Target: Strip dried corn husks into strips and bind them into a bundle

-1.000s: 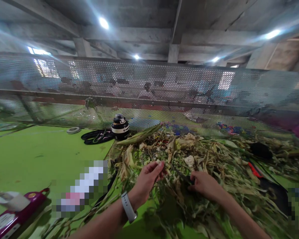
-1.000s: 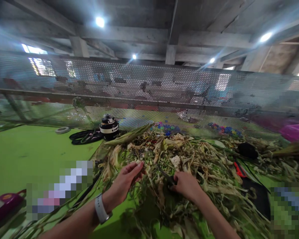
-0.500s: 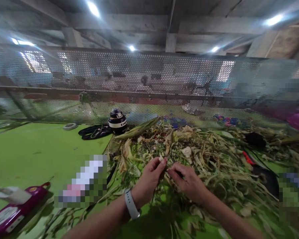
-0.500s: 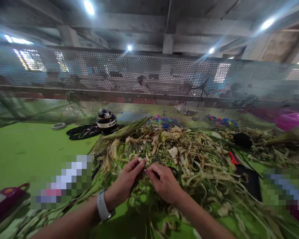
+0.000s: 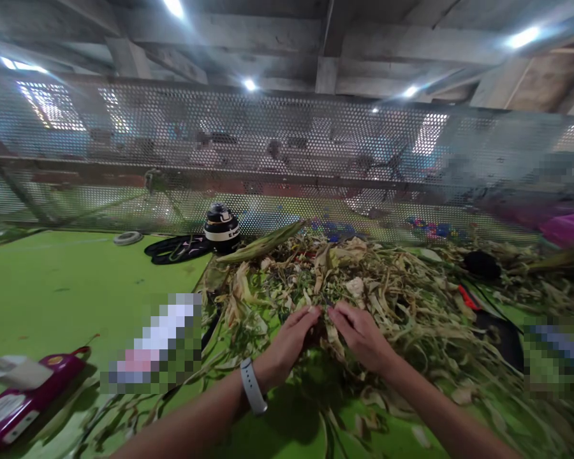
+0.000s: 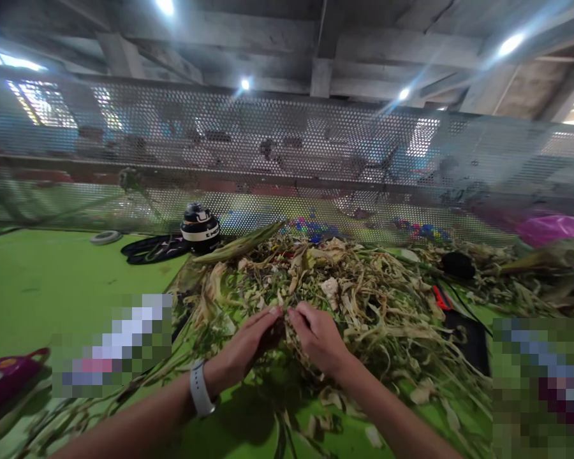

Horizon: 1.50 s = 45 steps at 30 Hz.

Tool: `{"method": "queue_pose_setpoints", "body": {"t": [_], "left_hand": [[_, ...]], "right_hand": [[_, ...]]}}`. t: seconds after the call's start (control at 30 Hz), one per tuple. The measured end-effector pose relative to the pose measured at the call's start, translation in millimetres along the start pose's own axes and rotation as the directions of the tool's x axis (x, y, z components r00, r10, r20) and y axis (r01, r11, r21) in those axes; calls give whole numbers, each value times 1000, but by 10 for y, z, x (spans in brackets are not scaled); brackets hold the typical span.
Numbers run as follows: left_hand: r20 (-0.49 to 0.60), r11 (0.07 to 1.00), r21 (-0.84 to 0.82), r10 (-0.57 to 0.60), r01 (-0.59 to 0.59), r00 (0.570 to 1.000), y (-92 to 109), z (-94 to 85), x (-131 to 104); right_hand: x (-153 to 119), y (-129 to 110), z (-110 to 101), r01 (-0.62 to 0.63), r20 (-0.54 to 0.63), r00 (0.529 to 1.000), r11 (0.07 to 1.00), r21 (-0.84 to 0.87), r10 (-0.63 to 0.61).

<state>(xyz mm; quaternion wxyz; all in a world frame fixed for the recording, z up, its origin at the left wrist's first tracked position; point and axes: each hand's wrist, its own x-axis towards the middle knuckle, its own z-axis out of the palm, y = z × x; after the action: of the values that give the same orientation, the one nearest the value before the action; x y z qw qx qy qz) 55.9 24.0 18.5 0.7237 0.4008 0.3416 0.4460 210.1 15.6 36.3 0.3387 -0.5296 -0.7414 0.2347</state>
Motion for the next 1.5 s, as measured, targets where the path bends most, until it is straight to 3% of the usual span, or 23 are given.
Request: {"method": "queue_pose_setpoints", "body": {"t": [0.23,0.37,0.47,0.63,0.83,1.0,1.13,1.3,1.5], "left_hand": [[126,961,271,28,-62,992,40,-20,28],[93,966,258,-15,-9,996,65,-12,9],[143,974,226,-44,11,989,94,-12,-24],[202,961,254,58,-110,978,93,4,-38],[175,968,243,26,-68,984,82,-2,3],[259,988,152,-64,25,964,222,-84,14],[348,967,252,-132,42,928,311,-172,28],[426,928,374,-175,4,888,407,-335,181],[362,919,395,-133,-23,923,529,-537,235]], "right_hand": [[-21,-35,58,27,127,992,1000,16,-29],[-19,-39,91,53,-13,999,999,13,-53],[5,-13,80,62,-122,990,997,-35,-66],[-7,-15,93,79,-203,974,992,-103,-99],[4,-41,125,55,-276,959,997,-62,-70],[84,-32,-49,57,-283,957,997,-47,-68],[93,-21,-175,76,-270,958,995,-67,-91],[156,63,-415,56,-386,920,997,-59,-74],[209,179,-772,29,-544,838,999,-37,-44]]}}
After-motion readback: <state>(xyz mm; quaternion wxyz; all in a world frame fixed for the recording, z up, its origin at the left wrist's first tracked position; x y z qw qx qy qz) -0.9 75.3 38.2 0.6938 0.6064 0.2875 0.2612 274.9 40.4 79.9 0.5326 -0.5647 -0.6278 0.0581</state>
